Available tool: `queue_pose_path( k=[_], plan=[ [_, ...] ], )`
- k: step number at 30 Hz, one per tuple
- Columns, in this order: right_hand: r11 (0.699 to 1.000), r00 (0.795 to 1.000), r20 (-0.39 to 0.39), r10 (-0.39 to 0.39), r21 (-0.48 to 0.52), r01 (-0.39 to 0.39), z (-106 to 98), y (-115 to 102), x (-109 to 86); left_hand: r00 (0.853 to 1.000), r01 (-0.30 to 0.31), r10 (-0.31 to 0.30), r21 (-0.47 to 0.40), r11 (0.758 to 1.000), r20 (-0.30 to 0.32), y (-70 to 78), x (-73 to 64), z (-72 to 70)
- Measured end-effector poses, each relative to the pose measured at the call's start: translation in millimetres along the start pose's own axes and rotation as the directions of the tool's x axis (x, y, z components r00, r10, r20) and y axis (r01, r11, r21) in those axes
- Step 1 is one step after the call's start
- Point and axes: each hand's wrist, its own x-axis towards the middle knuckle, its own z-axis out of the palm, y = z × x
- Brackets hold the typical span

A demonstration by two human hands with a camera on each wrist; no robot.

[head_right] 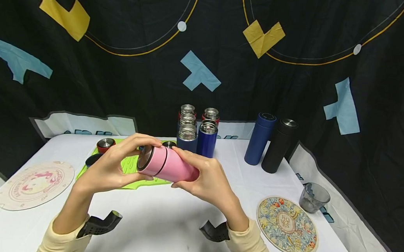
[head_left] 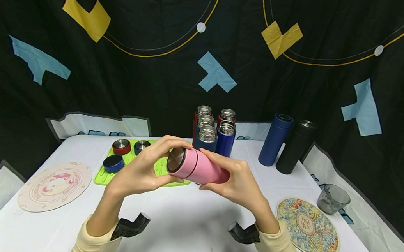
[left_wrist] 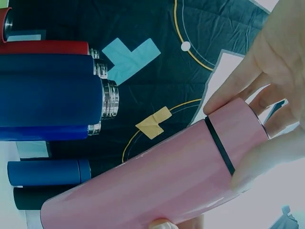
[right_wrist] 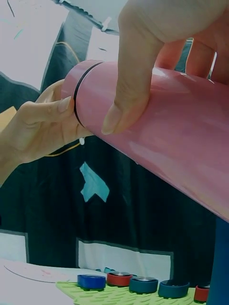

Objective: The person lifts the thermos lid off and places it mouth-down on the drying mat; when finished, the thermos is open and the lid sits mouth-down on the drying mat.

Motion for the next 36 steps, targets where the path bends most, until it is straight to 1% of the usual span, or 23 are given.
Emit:
queue_pose_path(
  k=[5,8,12,18,22,27,30,31,33,36],
  plan=[
    [1.0,1.0,-0.02,-0.023,-0.018,0.023,1.0,-1.3,0.0,1.0,-0.015,0.015,0.01,1.0,-0.003,-0.4,0.4,-0.6],
    [0.998,0.998,-0.041,-0.036,-0.045,0.034,2.7,-1.0,0.0,1.0,-0.014,0.015,0.049,0.999,-0.02,-2.5,0.9,0.0],
    [0.996,0.997,-0.065,-0.047,-0.083,0.041,6.0,-0.1,0.6,0.999,0.02,-0.015,0.093,0.995,-0.051,-6.0,1.4,1.1],
    [0.99,0.993,-0.096,-0.063,-0.133,0.05,9.6,-0.6,0.7,0.995,0.075,-0.067,0.114,0.991,-0.077,-6.2,1.4,3.7],
    [0.984,0.988,-0.134,-0.074,-0.172,0.05,11.0,-1.5,0.9,0.985,0.138,-0.124,0.118,0.983,-0.12,-1.1,2.3,7.6],
    [0.965,0.981,-0.176,-0.087,-0.261,0.039,11.9,-1.6,0.0,0.963,0.22,-0.196,0.117,0.969,-0.186,4.3,4.3,14.1],
    [0.962,0.982,-0.169,-0.09,-0.27,0.041,10.2,-0.6,-0.2,0.958,0.239,-0.214,0.123,0.963,-0.192,5.8,5.0,16.0],
    [0.964,0.983,-0.16,-0.087,-0.263,0.042,9.1,0.0,-0.1,0.959,0.24,-0.214,0.124,0.963,-0.187,6.0,5.2,16.2],
    [0.969,0.988,-0.134,-0.078,-0.244,0.043,6.2,1.0,0.0,0.966,0.22,-0.2,0.115,0.969,-0.166,5.4,5.3,15.6],
    [0.979,0.995,-0.077,-0.065,-0.2,0.048,0.9,3.1,-0.3,0.983,0.155,-0.144,0.101,0.983,-0.116,3.9,4.8,13.5]
  ],
)
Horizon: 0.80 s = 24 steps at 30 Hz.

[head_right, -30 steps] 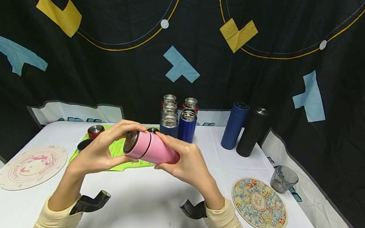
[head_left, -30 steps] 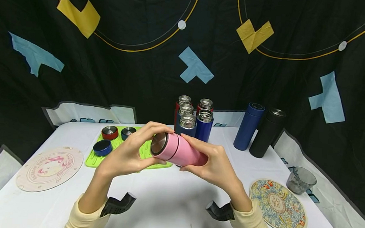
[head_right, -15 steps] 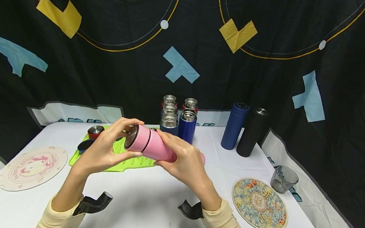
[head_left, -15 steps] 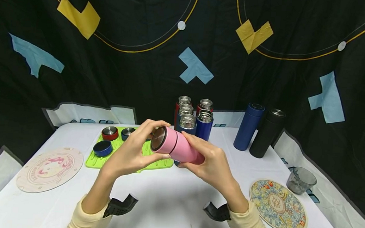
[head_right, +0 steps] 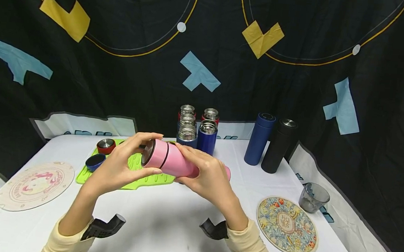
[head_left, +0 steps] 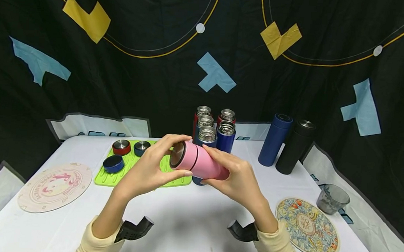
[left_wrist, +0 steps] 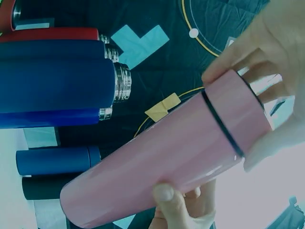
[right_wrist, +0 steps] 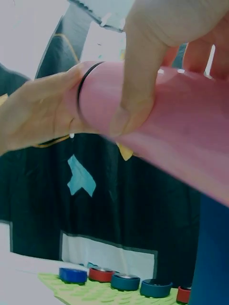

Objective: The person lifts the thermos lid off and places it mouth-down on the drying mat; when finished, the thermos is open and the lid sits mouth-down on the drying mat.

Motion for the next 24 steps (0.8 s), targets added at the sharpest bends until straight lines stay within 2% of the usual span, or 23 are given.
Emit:
queue_pose_path(
  k=[6,9,12,18,24],
  plan=[
    [0.989,0.992,0.126,0.019,0.146,-0.037,-9.6,5.5,-1.1,0.985,-0.151,0.152,-0.016,0.988,0.087,-1.6,-0.9,-4.0],
    [0.98,0.988,0.151,0.031,0.191,-0.06,-11.9,6.5,-1.5,0.978,-0.191,0.192,-0.029,0.981,0.086,-1.9,-0.5,-4.7],
    [0.981,0.989,0.145,0.024,0.187,-0.052,-11.4,6.5,-1.5,0.974,-0.217,0.219,-0.034,0.975,0.06,-2.4,0.1,-4.3],
    [0.99,0.993,0.12,-0.001,0.14,-0.016,-9.7,3.9,-1.0,0.973,-0.23,0.231,-0.038,0.972,0.012,-3.8,-0.1,-3.8],
    [0.999,0.998,0.066,-0.018,0.051,0.014,-6.3,-0.2,-0.4,0.983,-0.178,0.177,-0.025,0.984,-0.045,-5.3,0.1,-1.9]
  ],
)
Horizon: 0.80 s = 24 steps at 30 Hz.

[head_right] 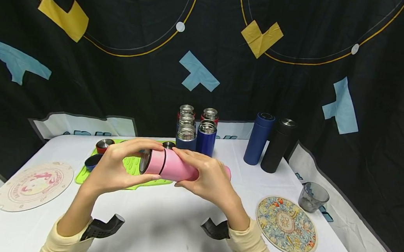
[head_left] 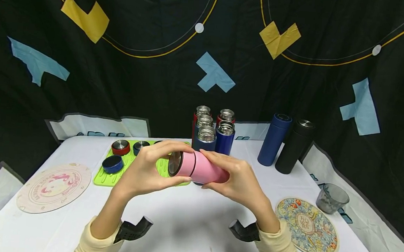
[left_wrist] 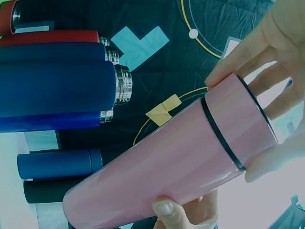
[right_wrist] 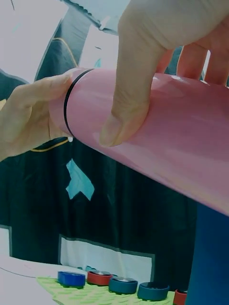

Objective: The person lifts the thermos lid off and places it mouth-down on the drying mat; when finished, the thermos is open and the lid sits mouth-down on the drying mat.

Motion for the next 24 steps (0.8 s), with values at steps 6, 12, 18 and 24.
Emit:
queue_pose_path(
  k=[6,12,18,24],
  plan=[
    [0.995,0.999,-0.047,-0.012,-0.101,0.007,4.6,-1.6,-0.4,0.993,0.095,-0.09,0.06,0.994,-0.08,1.0,0.3,4.6],
    [0.991,0.998,-0.058,-0.025,-0.132,0.017,4.3,-1.4,0.1,0.986,0.153,-0.149,0.055,0.987,-0.077,2.4,0.6,6.2],
    [0.999,1.0,0.003,0.007,-0.049,-0.007,1.2,5.2,-0.9,0.993,0.105,-0.106,0.011,0.994,0.05,-0.6,-0.8,2.1],
    [0.992,0.992,0.109,0.057,0.108,-0.069,-2.8,11.8,-2.2,0.991,0.012,-0.013,0.011,1.0,0.134,-1.5,-1.3,0.0]
  ],
)
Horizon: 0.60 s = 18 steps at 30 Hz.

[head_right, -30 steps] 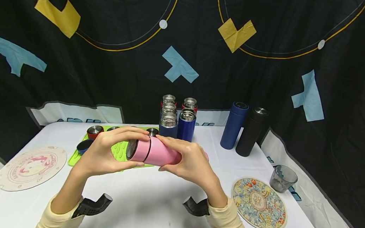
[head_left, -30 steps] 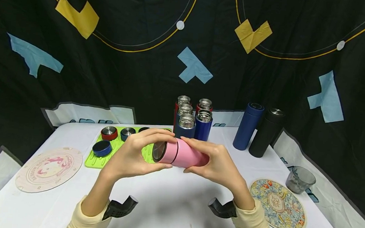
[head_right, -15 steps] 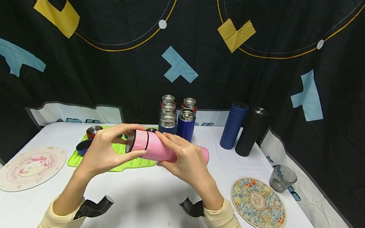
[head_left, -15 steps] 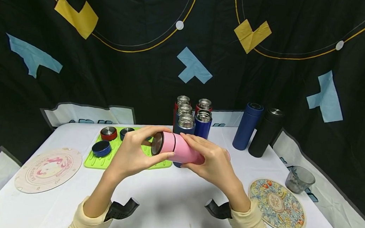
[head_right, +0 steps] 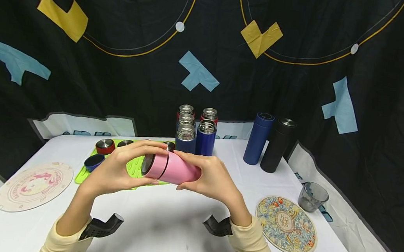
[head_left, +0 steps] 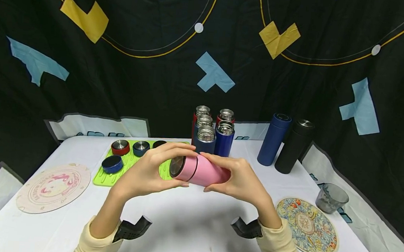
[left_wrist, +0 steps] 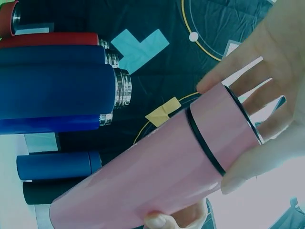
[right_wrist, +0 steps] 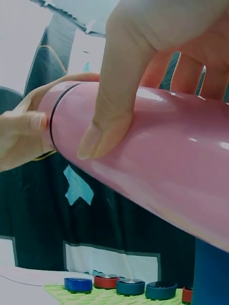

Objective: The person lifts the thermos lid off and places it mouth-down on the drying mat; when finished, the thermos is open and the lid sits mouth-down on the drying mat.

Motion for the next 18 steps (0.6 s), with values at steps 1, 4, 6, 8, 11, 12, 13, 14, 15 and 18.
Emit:
queue_pose_path(
  k=[1,4,6,8,11,12,13,14,15,18],
  plan=[
    [1.0,1.0,0.008,0.009,0.019,-0.009,-0.7,0.5,-0.2,1.0,-0.003,0.003,0.002,1.0,0.005,0.1,0.0,-0.1],
    [0.999,1.0,0.019,0.022,0.05,-0.023,-1.7,1.3,-0.5,1.0,-0.011,0.011,-0.005,1.0,0.007,-0.2,0.2,0.3],
    [0.998,1.0,0.021,0.021,0.051,-0.022,-1.8,1.3,-0.2,1.0,-0.017,0.017,-0.006,1.0,0.0,-0.8,0.2,0.6],
    [0.999,1.0,0.019,0.018,0.05,-0.019,-1.3,1.6,0.1,1.0,-0.026,0.026,-0.008,1.0,-0.009,-1.5,0.4,0.9],
    [0.999,1.0,0.004,0.003,0.035,-0.003,-0.3,1.0,0.8,0.999,-0.034,0.034,-0.005,0.999,-0.031,-2.6,0.6,0.7],
    [1.0,1.0,-0.004,-0.005,0.026,0.005,0.1,0.6,1.0,0.999,-0.036,0.036,-0.006,0.999,-0.039,-3.0,0.8,0.7],
    [1.0,1.0,-0.012,-0.012,0.016,0.013,0.6,0.1,1.2,0.998,-0.036,0.036,-0.009,0.999,-0.048,-3.4,0.9,0.6],
    [1.0,1.0,-0.021,-0.021,0.004,0.021,1.1,-0.5,1.6,0.998,-0.032,0.031,-0.012,0.999,-0.056,-3.7,1.0,0.4],
    [0.999,0.999,-0.031,-0.029,-0.015,0.028,1.6,-1.4,1.8,0.998,-0.025,0.024,-0.011,1.0,-0.064,-4.0,1.1,0.3],
    [0.995,0.997,-0.061,-0.045,-0.088,0.039,3.7,-3.3,2.0,0.996,0.002,-0.004,-0.023,1.0,-0.085,-4.9,1.3,0.3]
  ],
)
